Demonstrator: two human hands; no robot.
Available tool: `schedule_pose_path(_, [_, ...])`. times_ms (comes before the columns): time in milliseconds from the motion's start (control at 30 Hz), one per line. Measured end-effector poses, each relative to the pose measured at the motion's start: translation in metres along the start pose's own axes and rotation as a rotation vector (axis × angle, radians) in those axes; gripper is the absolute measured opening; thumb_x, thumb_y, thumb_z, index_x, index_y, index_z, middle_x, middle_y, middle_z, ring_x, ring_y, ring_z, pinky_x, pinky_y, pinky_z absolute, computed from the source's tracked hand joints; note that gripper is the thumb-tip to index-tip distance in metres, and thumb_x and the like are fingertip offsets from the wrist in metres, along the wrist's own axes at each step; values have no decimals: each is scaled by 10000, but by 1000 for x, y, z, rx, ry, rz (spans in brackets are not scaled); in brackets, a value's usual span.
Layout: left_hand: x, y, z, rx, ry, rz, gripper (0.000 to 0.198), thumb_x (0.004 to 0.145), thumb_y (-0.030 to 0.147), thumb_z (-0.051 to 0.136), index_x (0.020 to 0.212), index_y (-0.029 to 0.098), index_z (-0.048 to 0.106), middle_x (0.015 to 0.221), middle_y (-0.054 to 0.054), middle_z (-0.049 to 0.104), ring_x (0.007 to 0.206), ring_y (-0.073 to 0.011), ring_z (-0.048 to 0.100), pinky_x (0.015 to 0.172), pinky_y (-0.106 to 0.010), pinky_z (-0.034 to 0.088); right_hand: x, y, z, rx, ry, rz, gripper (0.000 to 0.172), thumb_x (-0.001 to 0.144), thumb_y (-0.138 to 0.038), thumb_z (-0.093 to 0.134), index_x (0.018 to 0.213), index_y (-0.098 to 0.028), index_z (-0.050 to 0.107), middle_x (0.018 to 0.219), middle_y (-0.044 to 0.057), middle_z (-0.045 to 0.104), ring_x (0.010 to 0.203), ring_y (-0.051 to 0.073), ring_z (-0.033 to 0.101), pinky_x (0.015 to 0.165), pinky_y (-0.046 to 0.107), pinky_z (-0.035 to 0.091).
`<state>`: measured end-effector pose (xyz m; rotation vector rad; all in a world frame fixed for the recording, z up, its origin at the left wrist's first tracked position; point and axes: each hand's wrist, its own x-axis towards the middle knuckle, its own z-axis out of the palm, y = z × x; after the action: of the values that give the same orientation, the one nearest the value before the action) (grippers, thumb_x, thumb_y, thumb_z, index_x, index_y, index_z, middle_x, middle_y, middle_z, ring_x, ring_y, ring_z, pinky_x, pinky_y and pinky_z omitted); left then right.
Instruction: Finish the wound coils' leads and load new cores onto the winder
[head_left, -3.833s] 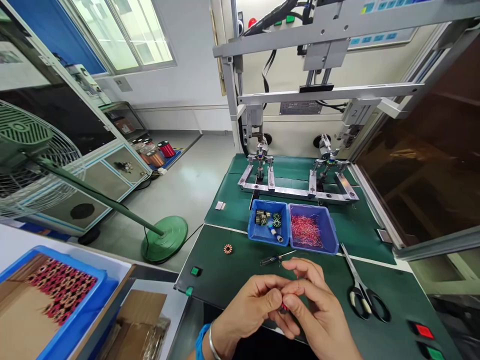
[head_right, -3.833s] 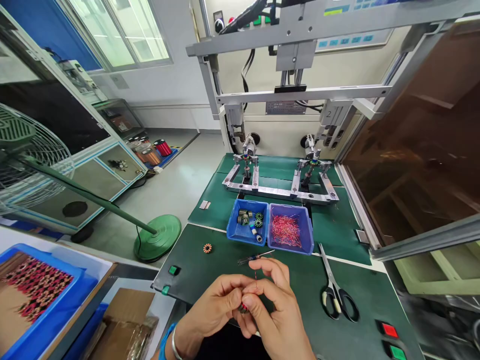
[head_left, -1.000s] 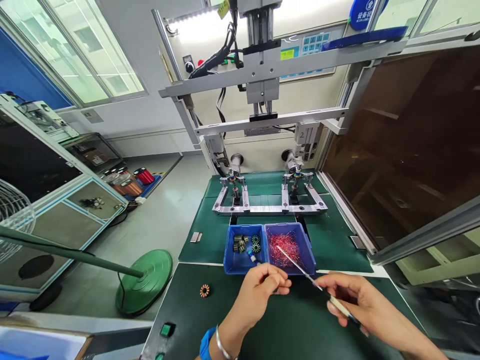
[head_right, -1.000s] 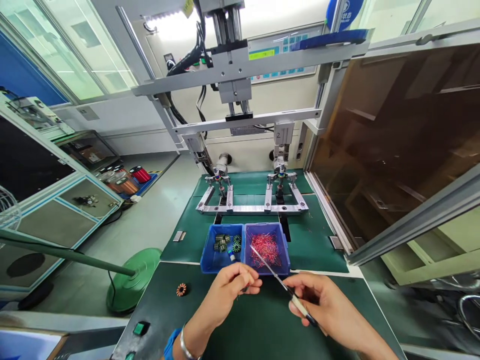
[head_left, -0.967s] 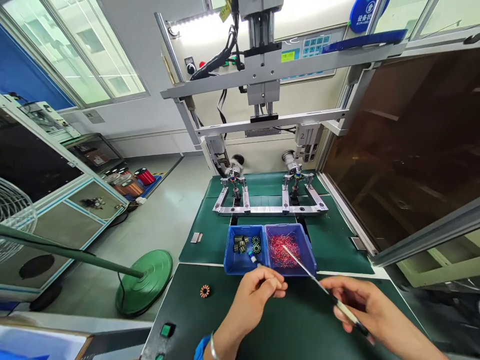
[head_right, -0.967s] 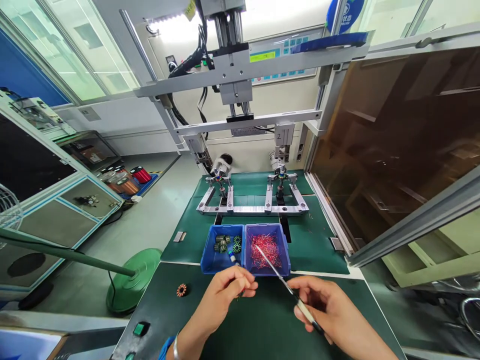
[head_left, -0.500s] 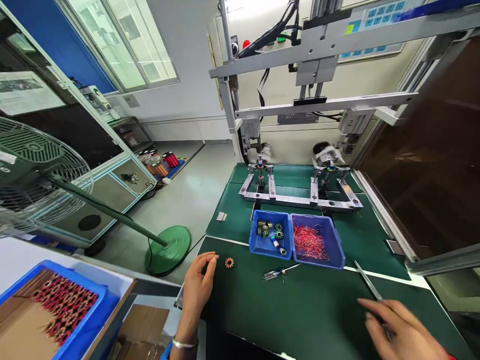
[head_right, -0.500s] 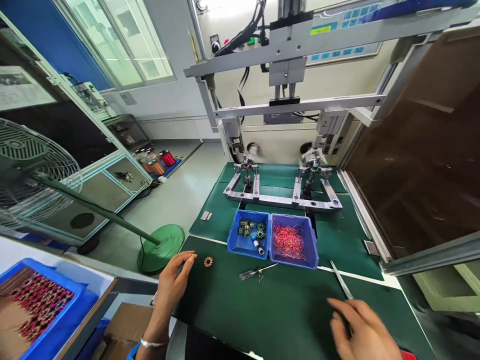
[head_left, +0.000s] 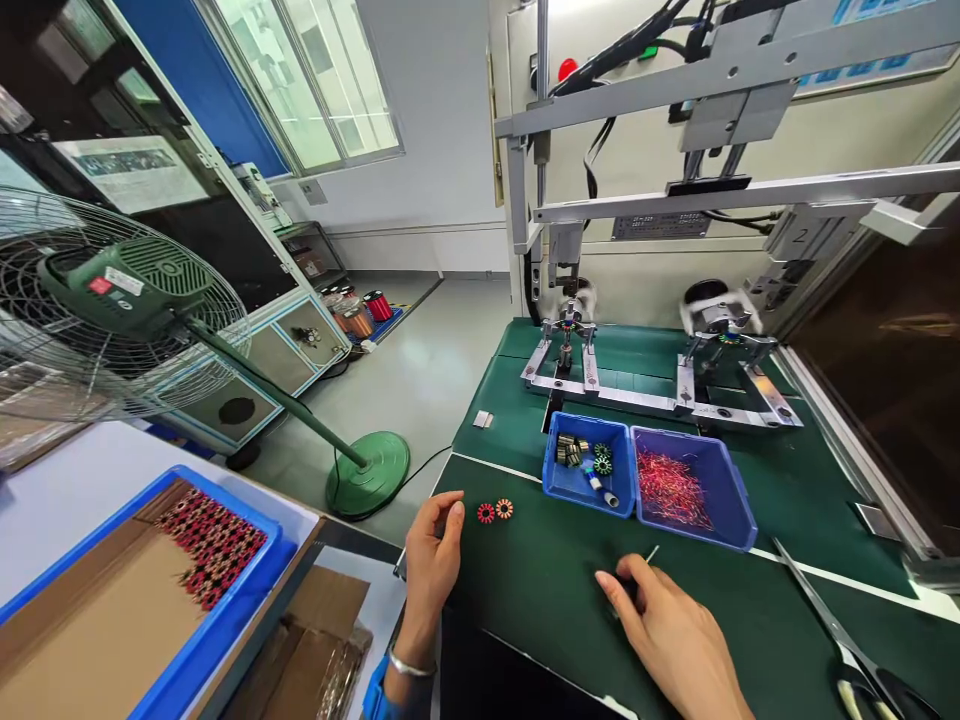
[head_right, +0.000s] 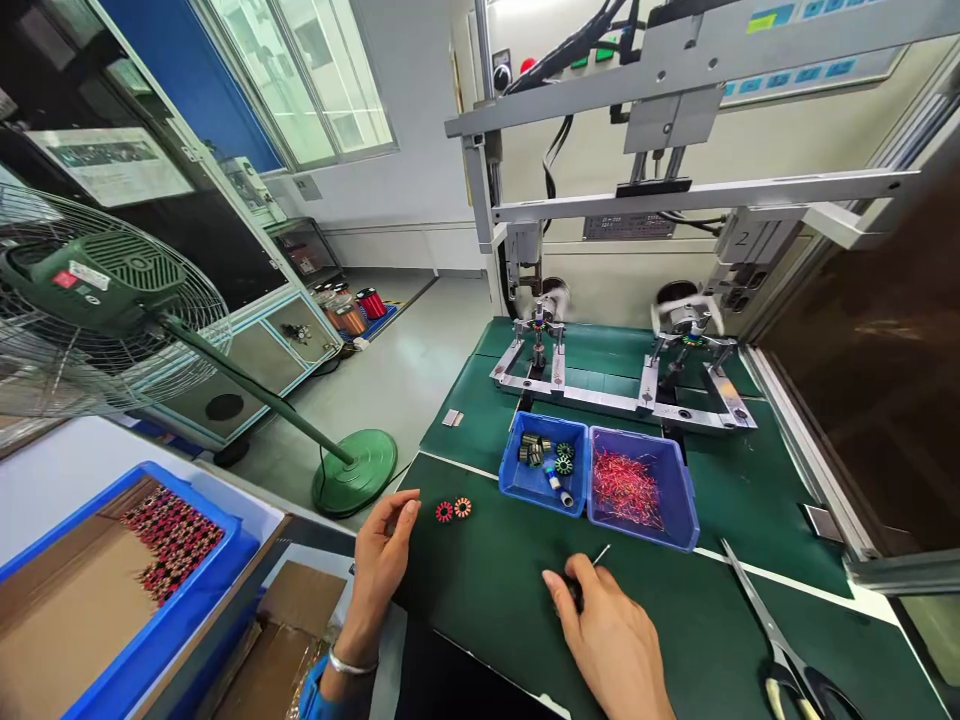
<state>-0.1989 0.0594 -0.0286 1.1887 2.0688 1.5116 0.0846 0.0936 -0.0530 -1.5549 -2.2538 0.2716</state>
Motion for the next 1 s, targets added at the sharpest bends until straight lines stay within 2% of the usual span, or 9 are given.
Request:
schedule_pose_path(100, [-11, 12, 7, -53, 26, 11, 276, 906, 443, 579, 947, 199, 701, 924, -72, 703, 846, -215, 666, 776, -339, 535, -21, 11, -8, 60, 64, -21, 273, 973, -414, 417, 781, -267, 543, 585, -43, 585, 393, 153, 583, 380, 251, 420])
schedule_pose_path(167, [-23, 25, 19, -128, -42, 20, 255, 904, 431, 591, 901, 205, 708, 910, -69, 701, 834, -210, 666, 763, -328, 536, -29, 12, -17, 159, 104, -72, 196, 973, -360, 446, 824, -268, 532, 610, -55, 581, 403, 123, 570, 396, 220, 438])
schedule_pose_path(267, [-41, 51, 44, -297, -358, -18, 225, 900, 399, 624, 927, 207, 737, 930, -77, 721, 818, -203, 677, 757, -320, 538, -28, 2, -30, 333, 244, -146, 171, 985, -366, 511, 852, -260, 500, 636, -62, 560, 442, 96, 556, 463, 182, 476])
schedule_pose_path(333, [-48, 69, 63, -419, -623, -63, 272, 894, 402, 645, 1063, 213, 743, 1036, -100, 740, 879, -217, 693, 795, -332, 544, -16, -8, -38, 431, 383, -184, 210, 972, -373, 566, 832, -253, 468, 644, -59, 552, 477, 93, 561, 493, 173, 483])
schedule_pose_path(400, [-47, 88, 83, -527, -783, -87, 358, 873, 438, 675, 1141, 210, 737, 1118, -117, 742, 948, -236, 692, 844, -347, 542, 4, -13, -44, 493, 506, -221, 226, 958, -347, 604, 824, -247, 452, 678, -44, 582, 529, 95, 588, 523, 174, 491])
schedule_pose_path(533, [-20, 122, 121, -734, -782, -175, 407, 723, 488, 818, 976, 169, 797, 989, -106, 767, 914, -229, 670, 831, -321, 529, 54, -5, -56, 521, 625, -299, 279, 933, -343, 637, 745, -239, 460, 661, -25, 588, 579, 122, 600, 540, 209, 493])
schedule_pose_path(700, [20, 147, 144, -874, -777, -228, 509, 593, 538, 887, 924, 171, 766, 776, -30, 704, 703, -146, 623, 651, -254, 515, 97, 3, -77, 601, 596, -311, 239, 905, -383, 650, 777, -217, 536, 693, -5, 583, 556, 122, 544, 506, 228, 472])
schedule_pose_path(833, [22, 143, 144, -908, -821, -340, 540, 597, 544, 889, 962, 184, 719, 718, 5, 649, 574, -105, 589, 511, -205, 460, 101, 3, -80, 705, 565, -246, 108, 930, -287, 545, 887, -196, 584, 791, 25, 593, 629, 135, 577, 547, 240, 499])
schedule_pose_path(1000, [11, 128, 139, -993, -865, -457, 541, 655, 446, 894, 1076, 172, 693, 652, 35, 592, 431, -23, 435, 421, -143, 321, 88, 5, -64, 913, 388, -210, 209, 918, -275, 548, 1069, -203, 672, 906, 50, 614, 712, 147, 616, 592, 253, 528])
